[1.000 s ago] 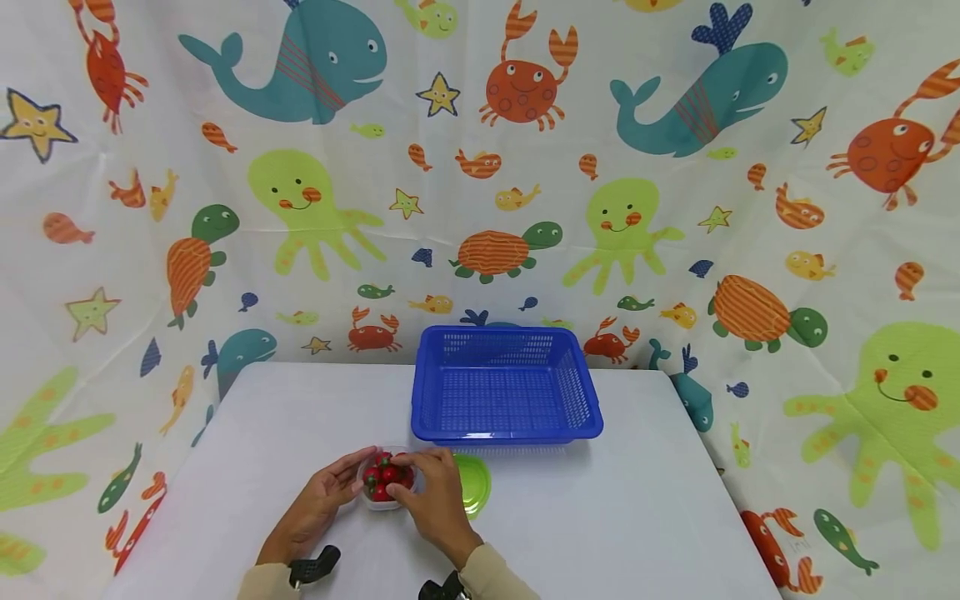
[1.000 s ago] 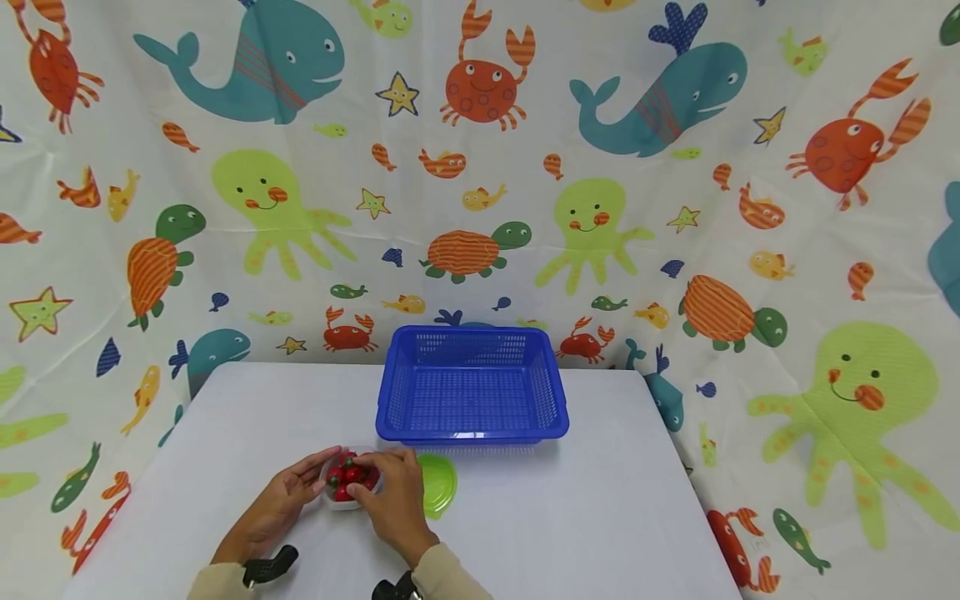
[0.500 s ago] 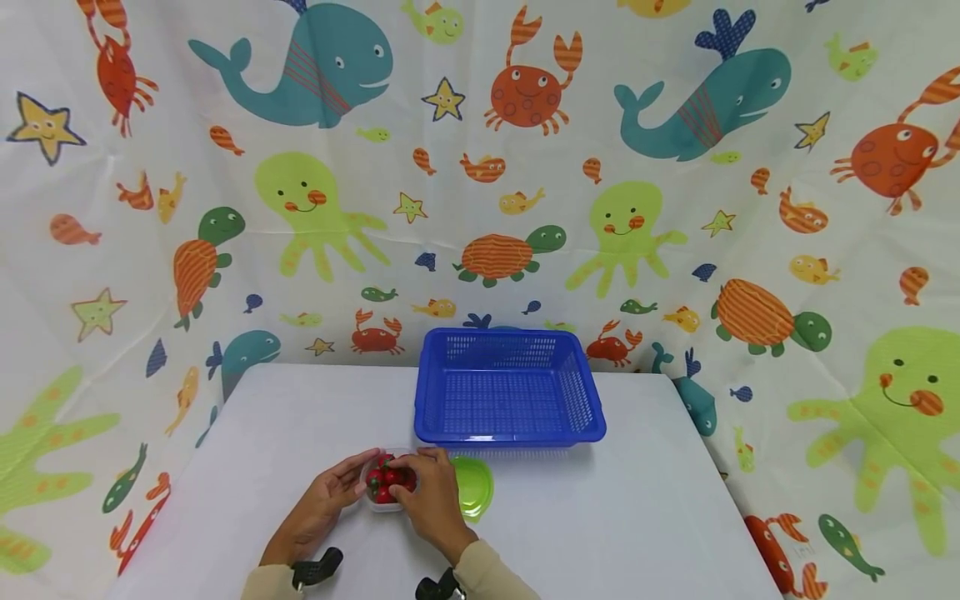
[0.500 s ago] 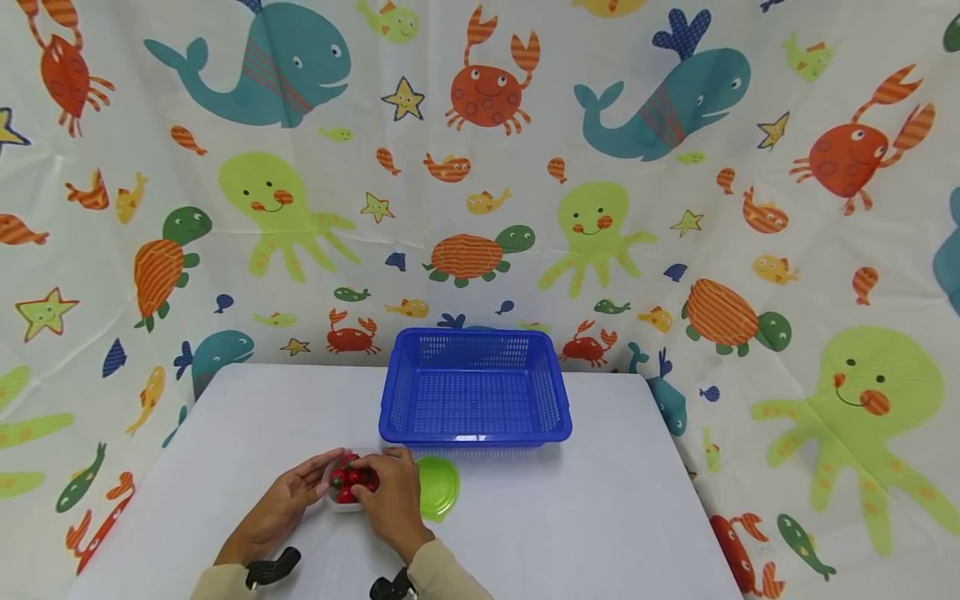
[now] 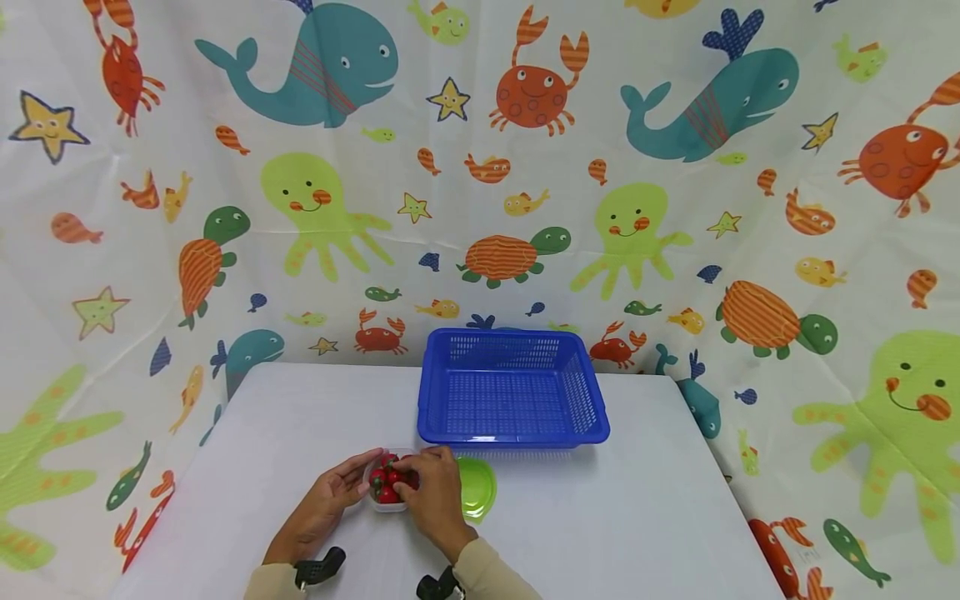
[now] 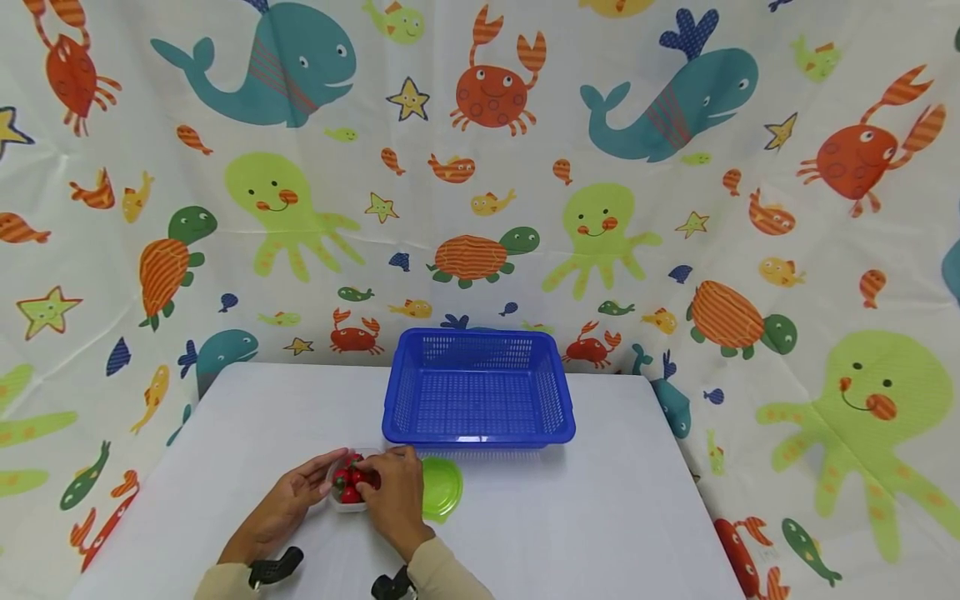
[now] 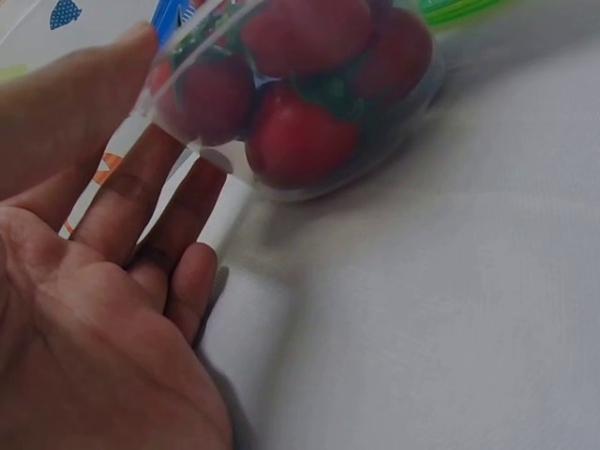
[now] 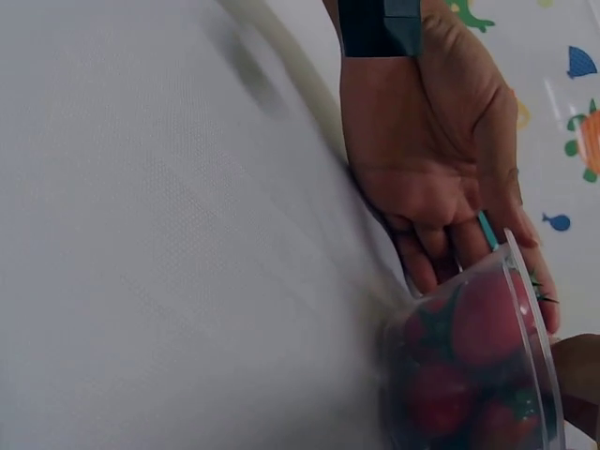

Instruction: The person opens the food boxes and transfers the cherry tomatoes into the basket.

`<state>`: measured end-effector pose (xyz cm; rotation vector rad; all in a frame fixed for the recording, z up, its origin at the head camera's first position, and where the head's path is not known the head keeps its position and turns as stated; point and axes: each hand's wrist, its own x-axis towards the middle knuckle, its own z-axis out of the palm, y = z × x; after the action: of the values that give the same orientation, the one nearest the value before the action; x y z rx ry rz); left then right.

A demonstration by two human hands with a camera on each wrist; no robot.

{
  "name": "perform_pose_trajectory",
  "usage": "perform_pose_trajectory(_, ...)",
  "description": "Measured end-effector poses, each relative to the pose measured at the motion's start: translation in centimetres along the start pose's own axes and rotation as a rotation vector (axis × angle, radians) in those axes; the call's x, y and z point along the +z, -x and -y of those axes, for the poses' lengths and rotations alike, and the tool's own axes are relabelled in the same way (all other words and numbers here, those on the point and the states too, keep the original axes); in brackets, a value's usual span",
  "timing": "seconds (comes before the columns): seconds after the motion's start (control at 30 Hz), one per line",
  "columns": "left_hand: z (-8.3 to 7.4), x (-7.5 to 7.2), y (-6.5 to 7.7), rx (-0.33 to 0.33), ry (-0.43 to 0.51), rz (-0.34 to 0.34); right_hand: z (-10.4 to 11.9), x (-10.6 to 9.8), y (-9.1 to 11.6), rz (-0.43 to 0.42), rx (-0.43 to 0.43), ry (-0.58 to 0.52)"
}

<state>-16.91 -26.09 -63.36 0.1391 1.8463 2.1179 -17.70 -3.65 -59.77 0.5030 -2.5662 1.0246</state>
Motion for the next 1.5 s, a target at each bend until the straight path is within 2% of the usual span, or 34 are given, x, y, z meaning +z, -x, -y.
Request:
perform_pose_trajectory(0.17, -0.04, 0.07, -0.09, -0.019, -0.003, -0.014, -0.02, -0.01, -0.09, 0.014, -0.047, 0.045)
perform_pose_trajectory(0.4, 0.02, 0.07, -0.13, -0.019, -0.008, -0.015, 0.16, -0.42, -0.34, 0.093, -0.029, 0.058)
perform_pose_trajectory(0.87, -0.04, 0.12, -0.10, -0.017, -0.007, -0.016, -0.13, -0.65, -0.53, 0.130, -0.021, 0.047)
perform_pose_trajectory(1.17, -0.06, 0.08, -0.02, -0.010, -0.014, -0.017, -0.22, -0.61, -0.77, 0.173, -0.032, 0.077)
perform_pose_trajectory(1.3, 0.02, 0.01, -0.05, 0.009, -0.007, 0.003, -0.22, -0.47, -0.76, 0.158, -0.028, 0.071)
perform_pose_trajectory(1.5, 0.18, 0.00, -0.10, 0.027, -0.002, 0.019, -0.58, -0.09, -0.25, 0.062, -0.037, 0.042)
